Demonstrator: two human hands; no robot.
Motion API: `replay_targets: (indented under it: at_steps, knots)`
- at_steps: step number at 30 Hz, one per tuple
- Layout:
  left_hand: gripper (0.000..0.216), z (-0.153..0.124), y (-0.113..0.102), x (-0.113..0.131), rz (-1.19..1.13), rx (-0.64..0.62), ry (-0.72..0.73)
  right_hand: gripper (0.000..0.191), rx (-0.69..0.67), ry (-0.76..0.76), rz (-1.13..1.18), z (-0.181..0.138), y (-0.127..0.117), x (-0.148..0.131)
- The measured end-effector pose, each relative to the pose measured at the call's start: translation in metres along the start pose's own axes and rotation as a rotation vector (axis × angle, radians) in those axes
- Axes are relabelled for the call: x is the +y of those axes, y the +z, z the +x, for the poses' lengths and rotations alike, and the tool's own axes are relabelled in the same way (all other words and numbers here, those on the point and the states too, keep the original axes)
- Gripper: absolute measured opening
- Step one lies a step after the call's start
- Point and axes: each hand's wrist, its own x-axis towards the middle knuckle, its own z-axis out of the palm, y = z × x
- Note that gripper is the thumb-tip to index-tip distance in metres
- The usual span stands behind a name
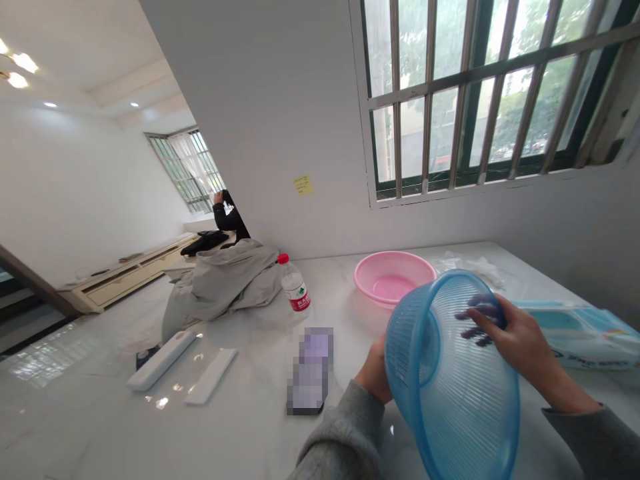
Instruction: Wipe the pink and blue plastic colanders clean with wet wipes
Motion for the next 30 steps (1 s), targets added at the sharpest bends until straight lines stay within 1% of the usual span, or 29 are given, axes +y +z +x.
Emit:
replay_targets:
  at_steps: [1, 3, 6, 9, 12, 18, 20, 23, 26, 30]
  knots:
    - [0.047, -0.001, 0.004, 0.004, -0.015, 0.030, -0.001, 0.065, 0.005, 0.001, -0.002, 0.000, 0.000, 0.000]
    - [0.045, -0.001, 0.011, 0.009, -0.082, 0.067, -0.062, 0.066, 0.003, 0.000, -0.004, -0.001, 0.000, 0.001]
    - [0.044, 0.004, 0.012, 0.006, -0.168, 0.114, -0.118, 0.067, -0.004, -0.014, -0.011, -0.002, 0.003, 0.001]
    - [0.046, 0.009, 0.007, -0.001, -0.181, 0.136, -0.075, 0.068, -0.003, -0.027, -0.020, -0.003, 0.007, 0.000]
    - [0.045, 0.011, 0.007, -0.002, -0.168, 0.146, -0.043, 0.067, -0.005, -0.029, -0.024, -0.004, 0.008, 0.001]
    - [0.044, 0.009, 0.010, -0.001, -0.257, 0.209, -0.063, 0.064, 0.008, -0.015, -0.013, -0.001, 0.001, 0.002]
    - [0.040, 0.009, 0.010, -0.001, -0.307, 0.206, -0.047, 0.063, 0.034, 0.000, -0.007, 0.000, -0.001, 0.001]
    - [0.040, 0.008, 0.009, 0.000, -0.352, 0.161, 0.001, 0.063, 0.087, 0.021, 0.016, 0.001, -0.001, -0.002]
    - [0.040, 0.009, 0.008, 0.000, -0.355, 0.114, 0.041, 0.060, 0.146, 0.032, 0.064, 0.001, -0.001, -0.004]
    - [0.031, 0.011, 0.004, -0.007, -0.331, 0.078, 0.068, 0.054, 0.241, 0.051, 0.147, 0.002, -0.004, -0.003]
